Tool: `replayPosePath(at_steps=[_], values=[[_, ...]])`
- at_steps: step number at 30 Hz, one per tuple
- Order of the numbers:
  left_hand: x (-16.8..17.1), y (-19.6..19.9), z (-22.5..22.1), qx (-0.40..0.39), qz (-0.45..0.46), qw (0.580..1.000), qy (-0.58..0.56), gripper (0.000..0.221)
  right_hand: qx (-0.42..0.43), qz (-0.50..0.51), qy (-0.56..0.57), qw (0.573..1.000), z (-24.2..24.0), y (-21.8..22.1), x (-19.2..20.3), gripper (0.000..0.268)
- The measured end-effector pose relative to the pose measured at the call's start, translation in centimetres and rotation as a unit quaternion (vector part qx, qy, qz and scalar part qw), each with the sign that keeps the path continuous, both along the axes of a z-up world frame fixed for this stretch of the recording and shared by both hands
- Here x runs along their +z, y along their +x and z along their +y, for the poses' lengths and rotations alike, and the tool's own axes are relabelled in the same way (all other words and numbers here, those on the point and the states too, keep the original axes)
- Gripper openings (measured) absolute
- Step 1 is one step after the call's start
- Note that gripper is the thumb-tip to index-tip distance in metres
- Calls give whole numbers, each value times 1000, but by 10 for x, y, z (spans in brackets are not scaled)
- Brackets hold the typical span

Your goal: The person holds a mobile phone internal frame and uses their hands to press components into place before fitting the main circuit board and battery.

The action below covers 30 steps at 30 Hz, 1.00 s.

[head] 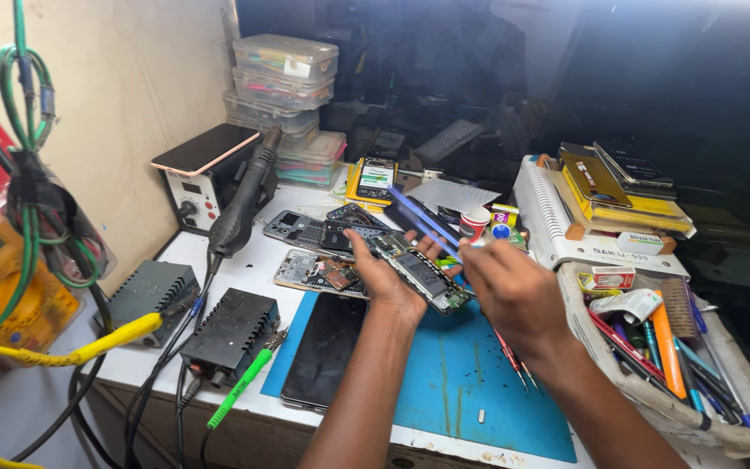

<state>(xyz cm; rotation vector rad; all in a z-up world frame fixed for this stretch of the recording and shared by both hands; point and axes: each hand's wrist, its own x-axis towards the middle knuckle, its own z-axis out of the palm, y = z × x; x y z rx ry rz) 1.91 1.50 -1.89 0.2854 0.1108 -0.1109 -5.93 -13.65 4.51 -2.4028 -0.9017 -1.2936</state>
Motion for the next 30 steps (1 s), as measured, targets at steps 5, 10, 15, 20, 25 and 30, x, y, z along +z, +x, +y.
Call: replayPosePath(at_steps=[5,10,15,20,25,30], values=[[0,4,0,26,-34,999,-6,120,27,-17,-53,998,3,1,-11,23],[-7,11,0,48,-14,998,-25,122,52,-21,-71,996,-2,-1,-18,24],[-7,10,0,55,-22,998,-35,122,47,-28,-96,994,-6,-5,-25,30],[-1,4,-1,54,-20,998,-2,117,32,-1,-51,998,-7,-3,-27,23],[-3,4,-1,52,-22,998,17,110,55,6,-43,998,-3,-7,-30,24],[-12,9,-1,52,7,998,29,104,67,12,-55,996,-2,-10,-35,27]])
